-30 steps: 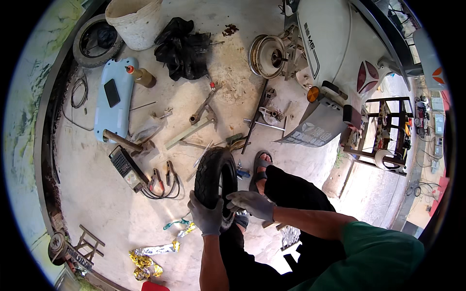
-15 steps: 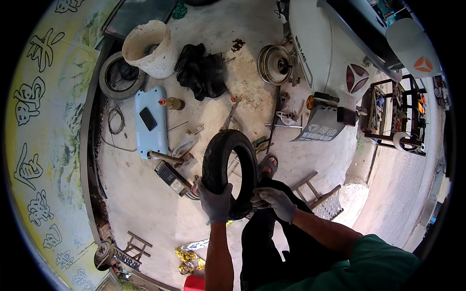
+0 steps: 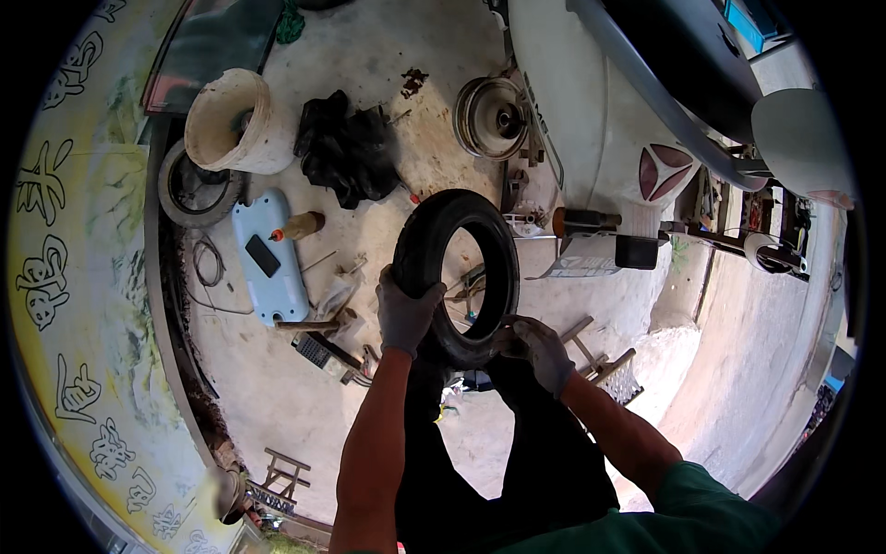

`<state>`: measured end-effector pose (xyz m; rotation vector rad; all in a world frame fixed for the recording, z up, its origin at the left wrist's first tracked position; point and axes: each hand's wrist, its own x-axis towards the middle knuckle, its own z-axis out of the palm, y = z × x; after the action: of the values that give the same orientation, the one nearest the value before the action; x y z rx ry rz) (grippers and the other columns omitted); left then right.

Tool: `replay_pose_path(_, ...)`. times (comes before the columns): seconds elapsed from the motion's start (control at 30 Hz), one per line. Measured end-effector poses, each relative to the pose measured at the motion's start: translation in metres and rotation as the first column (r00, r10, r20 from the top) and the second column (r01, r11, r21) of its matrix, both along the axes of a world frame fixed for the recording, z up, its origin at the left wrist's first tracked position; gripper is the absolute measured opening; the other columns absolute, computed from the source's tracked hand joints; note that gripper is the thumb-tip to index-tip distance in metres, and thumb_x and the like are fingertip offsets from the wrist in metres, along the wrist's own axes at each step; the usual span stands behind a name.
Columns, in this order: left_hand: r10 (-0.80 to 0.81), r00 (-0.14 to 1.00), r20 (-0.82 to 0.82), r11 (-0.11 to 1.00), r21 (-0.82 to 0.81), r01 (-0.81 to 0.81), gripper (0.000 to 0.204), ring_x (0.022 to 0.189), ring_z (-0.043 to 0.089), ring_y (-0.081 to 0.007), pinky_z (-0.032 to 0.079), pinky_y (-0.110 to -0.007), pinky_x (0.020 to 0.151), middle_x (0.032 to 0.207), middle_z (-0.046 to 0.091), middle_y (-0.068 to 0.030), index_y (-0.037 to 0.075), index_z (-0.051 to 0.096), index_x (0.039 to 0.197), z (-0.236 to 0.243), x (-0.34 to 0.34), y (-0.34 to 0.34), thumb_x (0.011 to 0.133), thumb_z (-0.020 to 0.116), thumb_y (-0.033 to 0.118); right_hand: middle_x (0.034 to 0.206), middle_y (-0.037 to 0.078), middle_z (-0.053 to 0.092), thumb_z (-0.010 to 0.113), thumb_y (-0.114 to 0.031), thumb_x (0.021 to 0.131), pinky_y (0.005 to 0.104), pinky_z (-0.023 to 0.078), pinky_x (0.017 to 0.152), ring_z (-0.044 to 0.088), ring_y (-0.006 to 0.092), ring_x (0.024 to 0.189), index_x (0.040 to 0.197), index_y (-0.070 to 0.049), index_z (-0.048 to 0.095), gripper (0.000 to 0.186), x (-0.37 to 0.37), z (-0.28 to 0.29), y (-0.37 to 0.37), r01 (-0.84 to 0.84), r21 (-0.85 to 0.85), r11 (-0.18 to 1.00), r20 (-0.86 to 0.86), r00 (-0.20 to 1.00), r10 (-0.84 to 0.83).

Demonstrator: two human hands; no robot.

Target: The person mounts a small tire onto a scooter wheel rim using a metal tire lever. They repeatedly pry the tire bead over the rim edge and rotate the tire to seat it around the circumference.

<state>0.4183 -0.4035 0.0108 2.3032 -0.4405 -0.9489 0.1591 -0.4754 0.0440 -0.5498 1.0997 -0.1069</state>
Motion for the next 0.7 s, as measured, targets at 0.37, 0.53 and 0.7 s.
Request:
replay_pose_path(0.37, -0.333, 0.907, -0.256, 0.940, -0.159, 0.301, 0.089, 0.122, 0.064, -0.0376, 0.051, -0.046, 0.104, 0.133, 0.062, -0.0254, -0.004, 0.050, 0.140, -0.141, 0.069, -0.084, 0.072, 0.091, 0.036, 0.121, 0.014, 0.073, 0.051, -0.030, 0.111, 0.0397, 0.056, 0.099, 0.072, 0.0235, 0.108, 0.146, 0.002, 0.054, 0.047, 0.063, -0.078, -0.053, 0.150, -0.106, 0.983, -0.110, 0.981, -0.161)
replay_pose_path(0.53, -0.502, 0.807, -0.312, 0.862, -0.262, 0.434, 0.089, 0.119, 0.066, -0.0308, 0.053, -0.039, 0.102, 0.131, 0.064, -0.0214, -0.007, 0.048, 0.140, -0.234, 0.113, -0.093, 0.072, 0.093, 0.029, 0.121, 0.014, 0.073, 0.051, -0.030, 0.111, 0.0393, 0.056, 0.099, 0.072, 0.0236, 0.109, 0.145, 0.001, 0.054, 0.045, 0.106, -0.172, -0.075, 0.284, -0.146, 0.948, -0.109, 0.948, -0.301)
replay_pose_path(0.7, -0.634, 0.630, -0.448, 0.761, -0.214, 0.613, 0.092, 0.122, 0.063, -0.0199, 0.053, -0.034, 0.104, 0.136, 0.063, -0.0158, -0.006, 0.038, 0.148, -0.321, 0.177, -0.105, 0.079, 0.093, 0.020, 0.121, 0.012, 0.074, 0.052, -0.027, 0.110, 0.0369, 0.056, 0.094, 0.073, 0.0209, 0.105, 0.143, -0.002, 0.057, 0.041, 0.149, -0.304, -0.145, 0.475, -0.322, 0.819, -0.083, 0.848, -0.524)
